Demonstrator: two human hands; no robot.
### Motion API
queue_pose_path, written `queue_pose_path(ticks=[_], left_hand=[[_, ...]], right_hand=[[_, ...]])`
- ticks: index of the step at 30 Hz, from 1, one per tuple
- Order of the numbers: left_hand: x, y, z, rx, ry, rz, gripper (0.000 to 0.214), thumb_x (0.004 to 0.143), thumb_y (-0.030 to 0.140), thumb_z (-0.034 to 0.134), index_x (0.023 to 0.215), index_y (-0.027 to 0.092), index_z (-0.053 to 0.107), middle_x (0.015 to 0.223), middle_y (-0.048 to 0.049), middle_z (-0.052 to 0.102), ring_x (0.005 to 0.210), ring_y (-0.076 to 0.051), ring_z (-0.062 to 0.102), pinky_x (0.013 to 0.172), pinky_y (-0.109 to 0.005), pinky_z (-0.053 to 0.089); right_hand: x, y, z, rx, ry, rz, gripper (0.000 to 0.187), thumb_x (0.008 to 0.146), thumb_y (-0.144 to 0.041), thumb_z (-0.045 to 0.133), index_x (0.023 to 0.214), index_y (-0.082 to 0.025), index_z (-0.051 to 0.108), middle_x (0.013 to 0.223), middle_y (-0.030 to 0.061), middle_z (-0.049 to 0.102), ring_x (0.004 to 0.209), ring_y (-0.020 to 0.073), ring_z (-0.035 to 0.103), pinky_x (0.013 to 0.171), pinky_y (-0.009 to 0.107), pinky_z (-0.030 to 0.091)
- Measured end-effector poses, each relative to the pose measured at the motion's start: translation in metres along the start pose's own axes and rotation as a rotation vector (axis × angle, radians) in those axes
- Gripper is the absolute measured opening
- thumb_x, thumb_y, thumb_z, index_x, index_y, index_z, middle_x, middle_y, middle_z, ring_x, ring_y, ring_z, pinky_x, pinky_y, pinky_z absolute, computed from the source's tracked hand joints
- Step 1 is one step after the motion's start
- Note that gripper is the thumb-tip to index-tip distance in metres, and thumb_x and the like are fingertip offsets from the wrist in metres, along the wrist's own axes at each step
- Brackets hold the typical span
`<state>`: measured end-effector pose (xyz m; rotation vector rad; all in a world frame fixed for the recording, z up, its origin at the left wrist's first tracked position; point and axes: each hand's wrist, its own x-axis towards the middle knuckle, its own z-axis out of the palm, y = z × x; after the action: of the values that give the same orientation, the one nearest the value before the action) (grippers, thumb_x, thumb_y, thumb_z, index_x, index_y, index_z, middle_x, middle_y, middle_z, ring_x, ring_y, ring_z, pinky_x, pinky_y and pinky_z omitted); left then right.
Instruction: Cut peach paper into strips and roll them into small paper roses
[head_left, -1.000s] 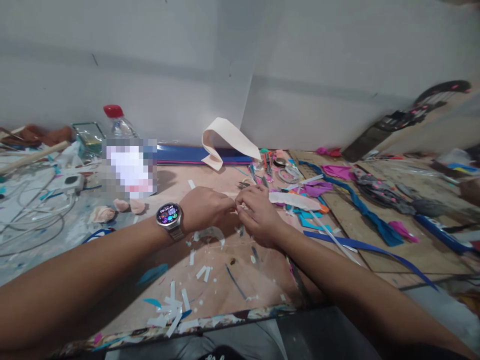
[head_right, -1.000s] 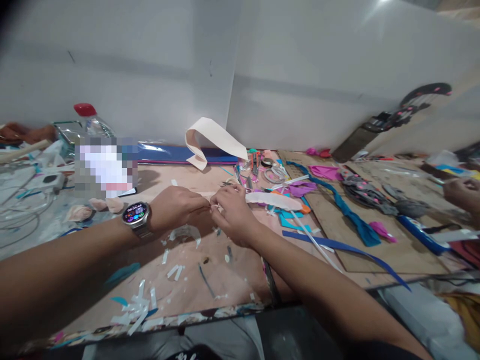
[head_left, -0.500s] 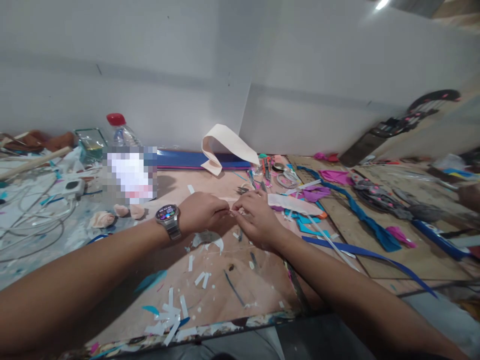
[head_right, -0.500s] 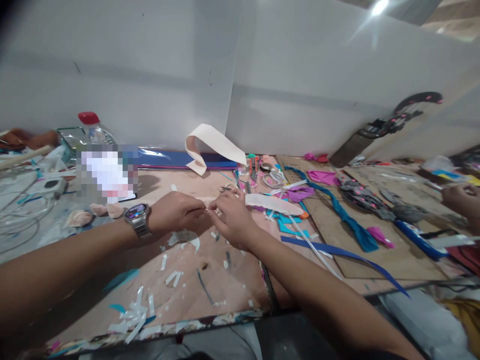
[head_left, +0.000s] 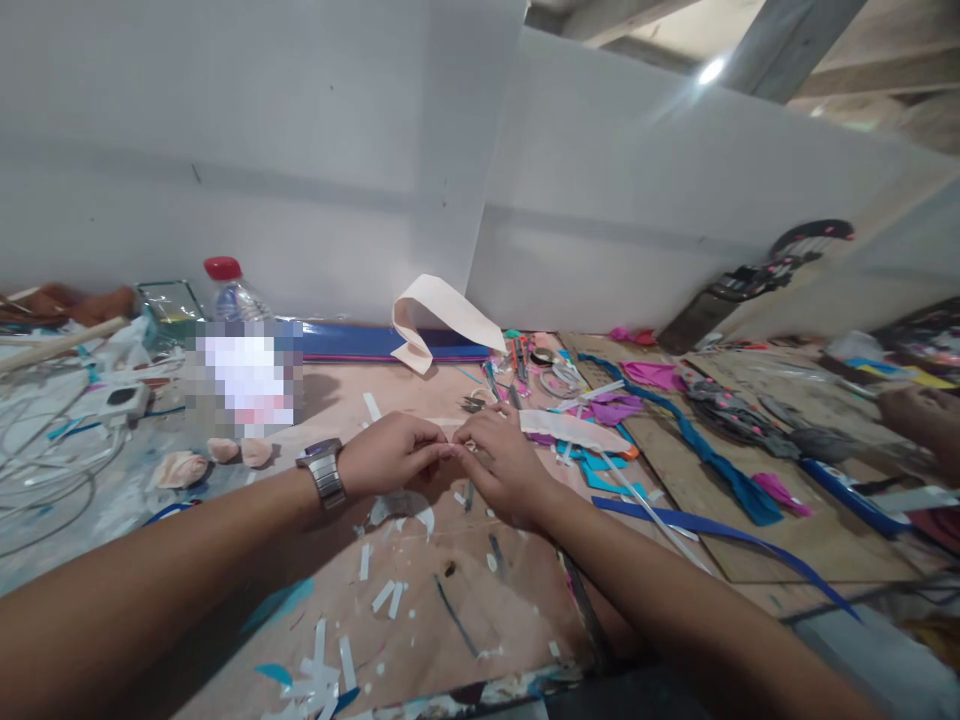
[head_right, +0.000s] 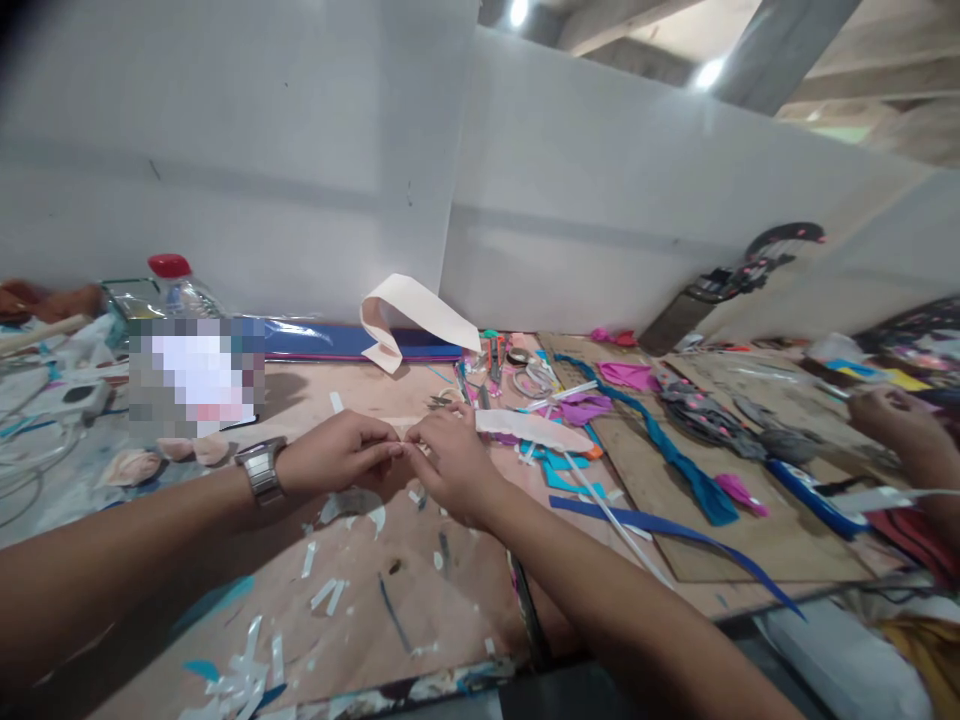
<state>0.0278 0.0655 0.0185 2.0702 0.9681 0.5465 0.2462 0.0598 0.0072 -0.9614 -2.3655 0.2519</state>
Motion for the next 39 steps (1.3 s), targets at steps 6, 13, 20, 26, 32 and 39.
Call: queue_pose_path(ticks=[6,13,20,26,32,39], left_hand=[[0.000,0.001,-0.003,0.014,-0.027,-0.009,0.052,0.100,0.055,0.049,0.076,0.016,0.071,0.071,-0.0035,0.074,0.062,-0.013,0.064,0.063,-0.023,0.042],[0.001,0.002,-0.004,0.026,-0.027,0.001,0.053,0.102,0.055,0.047,0.076,0.016,0.072,0.074,-0.0041,0.076,0.064,-0.013,0.065,0.065,-0.022,0.043],[0.002,-0.001,-0.003,0.041,-0.014,0.000,0.052,0.102,0.053,0.047,0.077,0.016,0.073,0.075,-0.0051,0.076,0.066,-0.013,0.066,0.066,-0.022,0.043],[0.002,-0.003,-0.001,-0.023,-0.037,-0.021,0.052,0.101,0.054,0.046,0.079,0.015,0.072,0.078,-0.0067,0.076,0.067,-0.014,0.066,0.063,-0.022,0.044],[0.001,-0.004,0.004,-0.260,-0.092,-0.134,0.052,0.096,0.061,0.053,0.080,0.014,0.070,0.076,-0.0058,0.074,0.063,-0.013,0.065,0.060,-0.022,0.046],[0.004,-0.003,0.000,-0.702,-0.293,-0.256,0.056,0.084,0.069,0.067,0.081,0.013,0.068,0.078,-0.0075,0.075,0.072,-0.016,0.072,0.067,-0.026,0.053]], right_hand=[[-0.001,0.000,0.000,0.042,0.011,0.025,0.018,0.101,-0.033,0.055,0.090,-0.022,0.065,0.088,0.0018,0.073,0.086,0.0194,0.063,0.104,0.046,0.027],[-0.001,0.002,0.000,0.039,-0.004,0.018,0.020,0.103,-0.032,0.054,0.091,-0.023,0.068,0.087,0.0029,0.076,0.087,0.0207,0.066,0.107,0.049,0.027],[-0.003,0.007,0.006,0.063,0.033,0.014,0.016,0.101,-0.031,0.058,0.093,-0.024,0.070,0.087,0.0021,0.076,0.086,0.0204,0.066,0.105,0.048,0.030],[-0.003,0.005,0.006,0.049,0.067,0.013,0.018,0.101,-0.032,0.058,0.090,-0.024,0.071,0.083,0.0012,0.076,0.084,0.0199,0.066,0.105,0.048,0.031],[-0.003,0.004,0.006,0.035,0.092,-0.017,0.016,0.101,-0.030,0.059,0.092,-0.025,0.071,0.085,0.0013,0.077,0.084,0.0200,0.067,0.107,0.049,0.029],[0.000,-0.003,0.000,-0.015,0.102,-0.096,0.015,0.101,-0.025,0.056,0.093,-0.025,0.068,0.085,-0.0011,0.077,0.086,0.0180,0.067,0.111,0.047,0.024]])
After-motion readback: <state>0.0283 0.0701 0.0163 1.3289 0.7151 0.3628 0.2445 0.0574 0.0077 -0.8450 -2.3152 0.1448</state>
